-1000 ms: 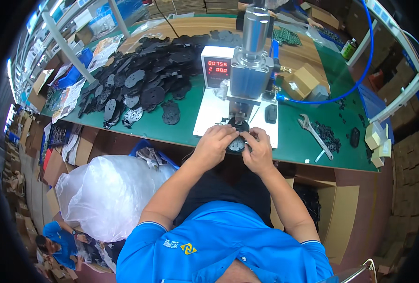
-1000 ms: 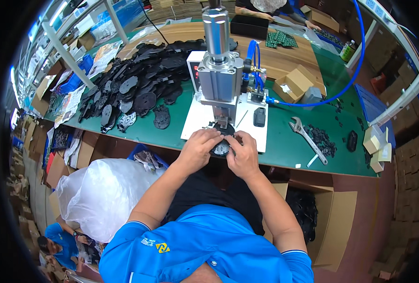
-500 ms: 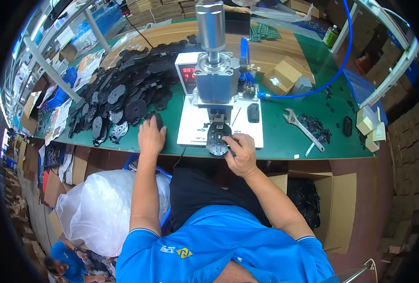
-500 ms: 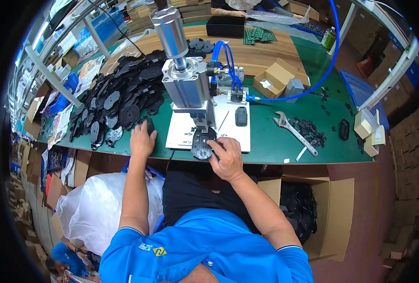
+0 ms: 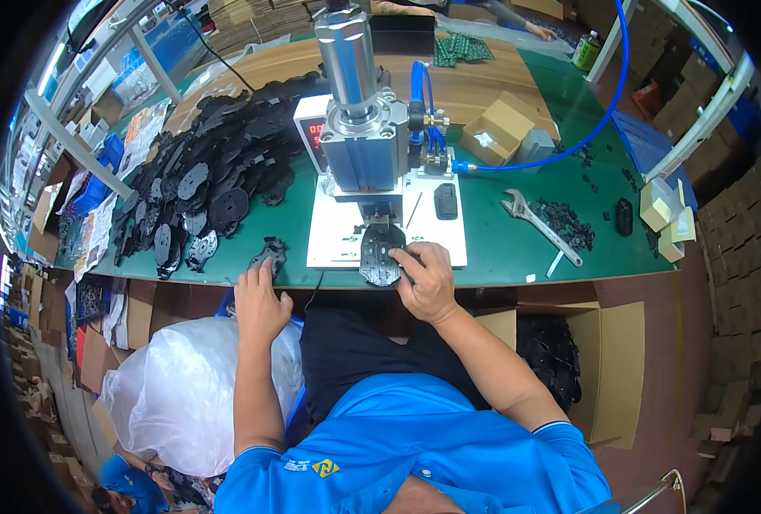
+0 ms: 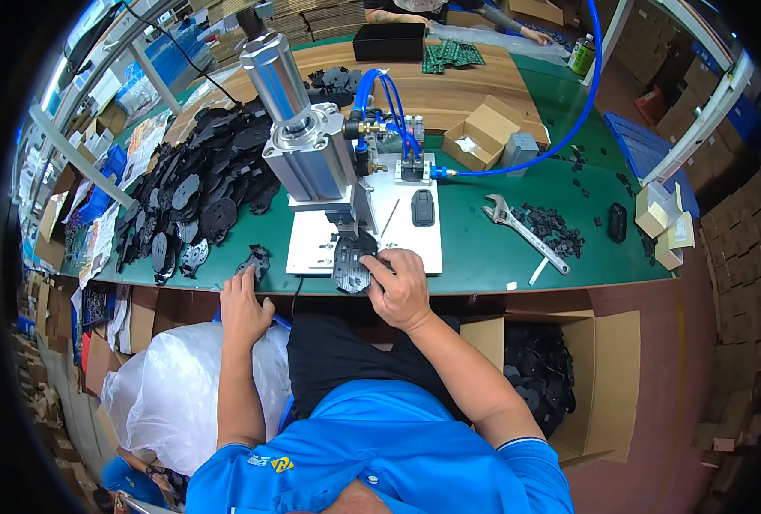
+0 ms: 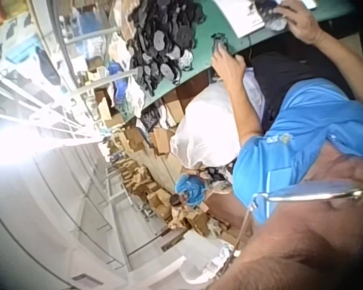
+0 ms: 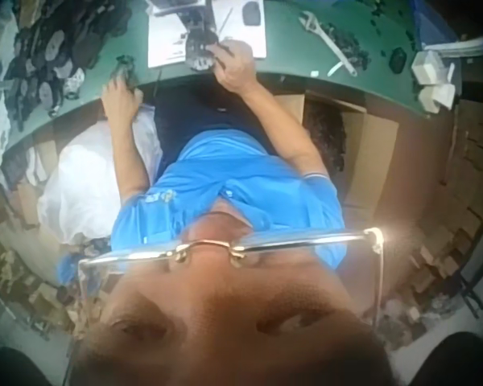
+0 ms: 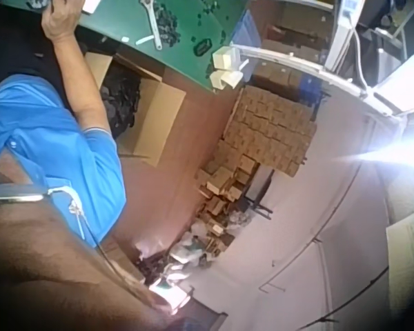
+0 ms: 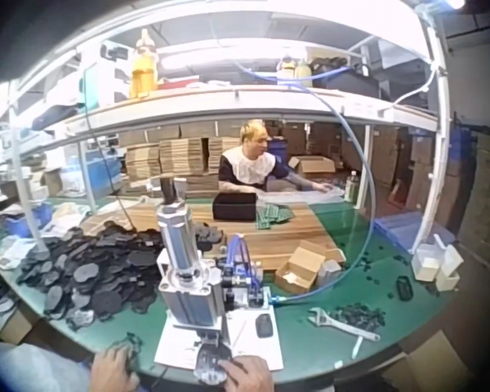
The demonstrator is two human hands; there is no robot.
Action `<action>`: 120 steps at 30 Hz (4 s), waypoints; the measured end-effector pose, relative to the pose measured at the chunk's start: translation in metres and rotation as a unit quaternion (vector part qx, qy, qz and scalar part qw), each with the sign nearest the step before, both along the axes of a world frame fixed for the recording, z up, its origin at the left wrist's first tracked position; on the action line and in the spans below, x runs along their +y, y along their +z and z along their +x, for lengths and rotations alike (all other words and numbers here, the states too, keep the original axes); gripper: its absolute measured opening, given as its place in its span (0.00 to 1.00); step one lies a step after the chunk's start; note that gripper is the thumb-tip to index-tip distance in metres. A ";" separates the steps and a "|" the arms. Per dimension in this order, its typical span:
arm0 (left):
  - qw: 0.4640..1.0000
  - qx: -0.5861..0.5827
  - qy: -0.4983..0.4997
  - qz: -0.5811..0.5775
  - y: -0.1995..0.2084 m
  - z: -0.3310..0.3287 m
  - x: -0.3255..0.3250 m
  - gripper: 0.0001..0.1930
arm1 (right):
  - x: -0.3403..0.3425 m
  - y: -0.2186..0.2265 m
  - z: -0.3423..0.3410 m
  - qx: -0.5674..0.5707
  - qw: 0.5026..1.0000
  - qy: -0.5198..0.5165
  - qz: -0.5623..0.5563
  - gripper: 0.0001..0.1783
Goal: Assembling or stamping circular electronic components using a press machine.
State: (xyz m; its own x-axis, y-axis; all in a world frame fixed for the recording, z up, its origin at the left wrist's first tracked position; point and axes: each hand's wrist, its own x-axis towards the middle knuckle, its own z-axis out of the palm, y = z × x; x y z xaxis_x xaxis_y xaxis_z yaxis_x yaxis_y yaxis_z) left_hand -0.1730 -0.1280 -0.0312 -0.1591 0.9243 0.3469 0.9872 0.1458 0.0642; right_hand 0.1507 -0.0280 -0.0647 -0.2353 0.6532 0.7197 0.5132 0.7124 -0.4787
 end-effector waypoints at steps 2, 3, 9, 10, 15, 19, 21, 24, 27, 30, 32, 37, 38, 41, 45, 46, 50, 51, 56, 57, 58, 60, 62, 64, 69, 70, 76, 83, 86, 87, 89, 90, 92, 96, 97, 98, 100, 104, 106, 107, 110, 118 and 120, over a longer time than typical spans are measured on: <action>1.000 0.005 0.010 -0.014 -0.004 0.000 -0.004 0.21 | 0.000 -0.001 -0.001 -0.001 1.000 0.000 0.000 0.23; 0.999 0.010 0.020 -0.026 -0.007 -0.001 -0.005 0.21 | 0.000 -0.001 -0.001 -0.002 1.000 0.000 0.001 0.23; 0.999 -0.002 -0.023 0.047 -0.005 -0.008 -0.018 0.18 | 0.002 -0.003 -0.003 -0.001 1.000 -0.001 -0.008 0.24; 0.995 -0.010 -0.044 0.084 -0.002 -0.009 -0.019 0.17 | 0.002 -0.002 -0.003 0.000 1.000 -0.002 -0.007 0.24; 0.968 -0.191 -0.093 0.133 0.044 0.029 -0.015 0.15 | 0.002 0.006 0.001 0.009 1.000 0.002 -0.018 0.21; 0.934 -0.220 -0.226 0.167 0.049 0.062 0.008 0.20 | -0.006 0.028 0.011 0.194 0.970 0.018 -0.148 0.18; 0.906 -0.223 -0.315 0.171 0.044 0.079 0.024 0.23 | -0.015 0.039 0.027 0.222 0.954 0.013 -0.202 0.16; 0.887 -0.208 -0.365 0.193 0.030 0.098 0.056 0.25 | -0.048 0.040 0.070 0.174 0.961 -0.005 -0.213 0.15; 0.884 -0.167 -0.390 0.199 0.028 0.108 0.069 0.25 | -0.090 0.026 0.122 0.150 0.962 -0.061 -0.221 0.17; 0.903 -0.115 -0.376 0.174 0.030 0.112 0.076 0.20 | -0.138 -0.009 0.181 0.098 0.942 -0.189 -0.258 0.16; 0.905 -0.113 -0.373 0.171 0.027 0.112 0.076 0.20 | -0.174 -0.037 0.223 0.084 0.916 -0.268 -0.285 0.17; 0.912 -0.105 -0.365 0.155 0.024 0.110 0.071 0.18 | -0.240 -0.088 0.304 -0.016 0.817 -0.416 -0.399 0.23; 0.913 -0.107 -0.364 0.152 0.025 0.111 0.072 0.18 | -0.242 -0.089 0.311 -0.059 0.795 -0.432 -0.422 0.25; 0.917 -0.106 -0.355 0.148 0.024 0.110 0.069 0.19 | -0.227 -0.086 0.309 -0.119 0.773 -0.426 -0.456 0.33; 0.920 -0.128 -0.340 0.143 0.025 0.111 0.066 0.20 | -0.140 -0.038 0.211 -0.022 0.899 -0.247 -0.362 0.34; 0.923 -0.122 -0.334 0.147 0.025 0.111 0.067 0.20 | -0.119 -0.030 0.187 -0.011 0.939 -0.180 -0.291 0.32; 0.912 -0.148 -0.349 0.157 0.019 0.115 0.068 0.22 | -0.055 0.026 0.079 -0.029 0.994 -0.020 -0.103 0.28; 0.915 -0.142 -0.342 0.161 0.017 0.114 0.069 0.22 | -0.043 0.029 0.059 -0.026 0.995 0.001 -0.091 0.28; 0.908 -0.159 -0.351 0.165 0.006 0.111 0.066 0.28 | -0.004 0.025 0.015 -0.062 0.996 0.052 -0.029 0.28; 0.909 -0.160 -0.348 0.165 0.006 0.110 0.065 0.29 | -0.002 0.023 0.012 -0.066 0.996 0.050 -0.020 0.28; 0.909 -0.162 -0.347 0.164 0.005 0.110 0.064 0.30 | 0.000 0.022 0.010 -0.070 0.996 0.048 -0.011 0.27; 0.909 -0.168 -0.346 0.161 0.003 0.111 0.063 0.31 | 0.003 0.018 0.008 -0.077 0.996 0.039 0.004 0.26; 0.905 -0.175 -0.361 0.139 0.011 0.108 0.063 0.29 | 0.010 0.013 0.008 -0.062 0.997 0.041 0.008 0.26; 0.893 -0.272 -0.336 0.121 0.014 0.088 0.068 0.29 | 0.013 0.007 0.010 -0.035 0.998 0.044 0.013 0.24; 0.950 -0.168 -0.125 0.229 0.002 -0.009 0.142 0.27 | 0.014 0.011 0.006 -0.005 0.999 0.045 0.015 0.22; 0.968 -0.098 -0.076 0.220 -0.008 -0.029 0.155 0.26 | 0.014 0.011 0.006 0.002 0.999 0.052 0.012 0.22; 0.992 -0.058 -0.015 0.110 -0.043 -0.054 0.164 0.23 | 0.014 0.009 0.005 0.007 0.998 0.056 0.012 0.22; 0.993 -0.103 -0.050 0.040 -0.024 -0.013 0.109 0.23 | 0.012 0.011 0.010 0.001 0.999 0.041 0.006 0.22; 0.993 -0.095 -0.053 0.048 -0.023 -0.013 0.084 0.22 | 0.011 0.012 0.007 0.003 0.999 0.042 0.008 0.21; 0.991 -0.098 -0.068 0.057 -0.027 -0.018 0.076 0.23 | 0.012 0.012 0.006 0.003 0.999 0.045 0.009 0.21; 0.987 -0.105 -0.100 0.070 -0.037 -0.028 0.057 0.24 | 0.010 0.010 0.004 0.002 0.999 0.049 0.005 0.21; 0.984 -0.109 -0.116 0.075 -0.043 -0.031 0.050 0.25 | 0.010 0.008 0.003 0.002 0.999 0.052 0.002 0.21; 0.983 -0.115 -0.124 0.065 -0.037 -0.022 0.037 0.24 | 0.011 0.003 0.007 -0.006 0.999 0.038 -0.013 0.21; 0.981 -0.122 -0.141 0.060 -0.017 -0.010 0.007 0.23 | 0.013 0.007 0.008 -0.010 1.000 0.025 -0.005 0.21; 0.982 -0.113 -0.139 0.059 -0.020 -0.014 -0.002 0.24 | 0.012 0.006 0.006 -0.005 1.000 0.029 -0.005 0.21; 0.983 -0.104 -0.138 0.060 -0.023 -0.018 -0.010 0.24 | 0.013 0.006 0.004 -0.001 1.000 0.031 -0.004 0.21; 0.985 -0.086 -0.137 0.065 -0.028 -0.024 -0.018 0.26 | 0.014 0.008 0.002 0.009 0.999 0.035 0.003 0.22; 0.970 -0.195 -0.117 0.085 -0.014 -0.013 -0.021 0.27 | 0.011 0.009 0.005 0.002 0.999 0.036 0.005 0.21; 0.962 -0.229 -0.115 0.092 -0.001 -0.002 -0.018 0.28 | 0.010 0.011 0.007 0.001 0.999 0.032 0.008 0.20; 0.956 -0.233 -0.142 0.109 0.007 0.006 -0.013 0.29 | 0.008 0.012 0.007 0.054 0.997 0.039 -0.036 0.20; 0.931 -0.245 -0.218 0.160 0.033 0.043 0.003 0.31 | 0.003 0.015 0.010 0.208 0.962 0.067 -0.165 0.18; 0.919 -0.134 -0.347 0.135 0.040 0.117 0.057 0.23 | -0.080 0.015 0.115 0.154 0.971 -0.043 -0.177 0.20; 0.923 -0.087 -0.344 0.147 0.035 0.124 0.065 0.20 | -0.108 -0.003 0.153 0.110 0.970 -0.091 -0.197 0.20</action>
